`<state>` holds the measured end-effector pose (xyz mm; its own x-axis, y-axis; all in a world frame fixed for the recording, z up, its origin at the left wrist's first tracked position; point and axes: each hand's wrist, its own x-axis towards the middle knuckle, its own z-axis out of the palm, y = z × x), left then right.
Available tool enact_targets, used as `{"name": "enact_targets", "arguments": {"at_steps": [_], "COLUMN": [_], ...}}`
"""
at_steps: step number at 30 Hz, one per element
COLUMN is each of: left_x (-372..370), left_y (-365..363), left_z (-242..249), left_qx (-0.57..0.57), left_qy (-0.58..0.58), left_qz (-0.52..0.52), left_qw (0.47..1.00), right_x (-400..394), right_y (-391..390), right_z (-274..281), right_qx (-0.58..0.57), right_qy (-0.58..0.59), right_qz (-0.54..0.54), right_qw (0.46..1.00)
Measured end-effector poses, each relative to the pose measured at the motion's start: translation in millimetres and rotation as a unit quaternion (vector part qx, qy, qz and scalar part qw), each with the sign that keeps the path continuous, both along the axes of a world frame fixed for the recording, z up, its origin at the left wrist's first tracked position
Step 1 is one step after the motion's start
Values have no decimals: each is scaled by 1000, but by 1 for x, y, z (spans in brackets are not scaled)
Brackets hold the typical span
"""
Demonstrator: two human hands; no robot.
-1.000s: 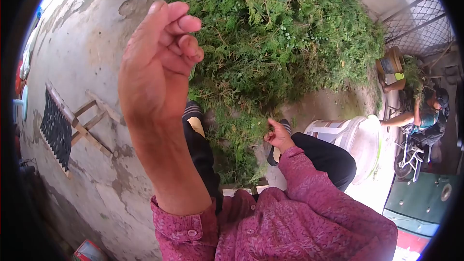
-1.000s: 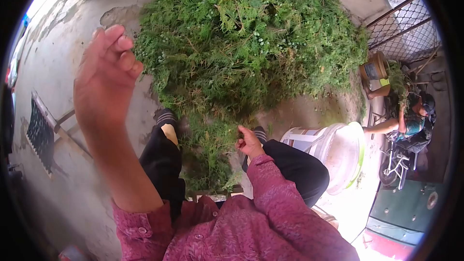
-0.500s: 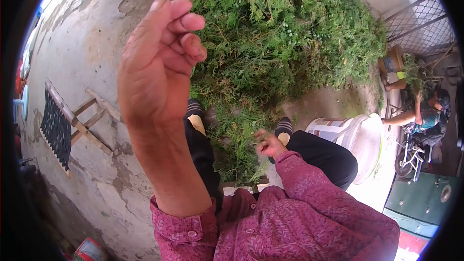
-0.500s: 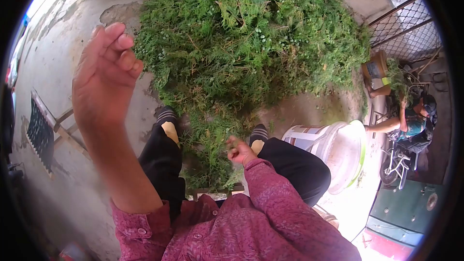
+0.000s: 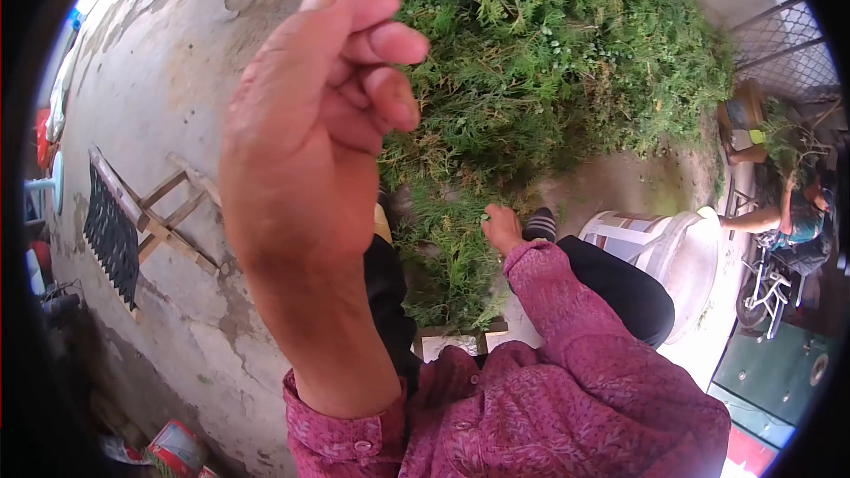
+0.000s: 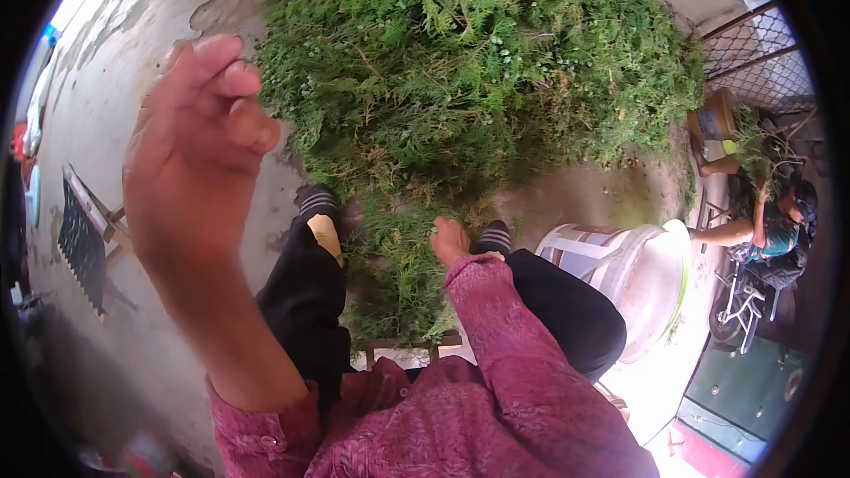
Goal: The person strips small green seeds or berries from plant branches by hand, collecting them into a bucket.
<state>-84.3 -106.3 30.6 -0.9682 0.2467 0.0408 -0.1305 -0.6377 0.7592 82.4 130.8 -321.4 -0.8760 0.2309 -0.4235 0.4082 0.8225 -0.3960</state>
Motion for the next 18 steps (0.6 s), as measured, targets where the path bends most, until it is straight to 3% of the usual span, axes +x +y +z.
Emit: {"name": "enact_targets", "arguments": {"at_steps": [2,4,8,12,15,16,17,18], "left_x": [1,1,4,4,4,5,7,8], "left_y": [3,5,9,12,11,11,13,15], "left_z": [3,7,3,9,8,6,5,5], "left_qx": [-22,-73,-85,-72,-80,-89,-84,-93], "left_qy": [2,-23,19,-23,-25,-11,-9,5], "left_qz": [9,17,38,26,31,34,32,46], "left_qw": [1000,997,996,997,996,995,996,995], "right_x": [-15,-22,-31,-21,-13,-11,-8,-6], "right_y": [-9,-19,-27,-8,12,17,22,26], "right_z": [1,5,6,-20,-21,-18,-15,-5], "right_qx": [64,76,109,124,38,-119,-271,-267], "right_qy": [-135,-159,-211,-193,-136,-143,-141,-136], "right_qz": [-15,-36,-55,-70,-51,-190,-321,-323], "right_qw": [989,984,970,971,989,964,897,898]}}
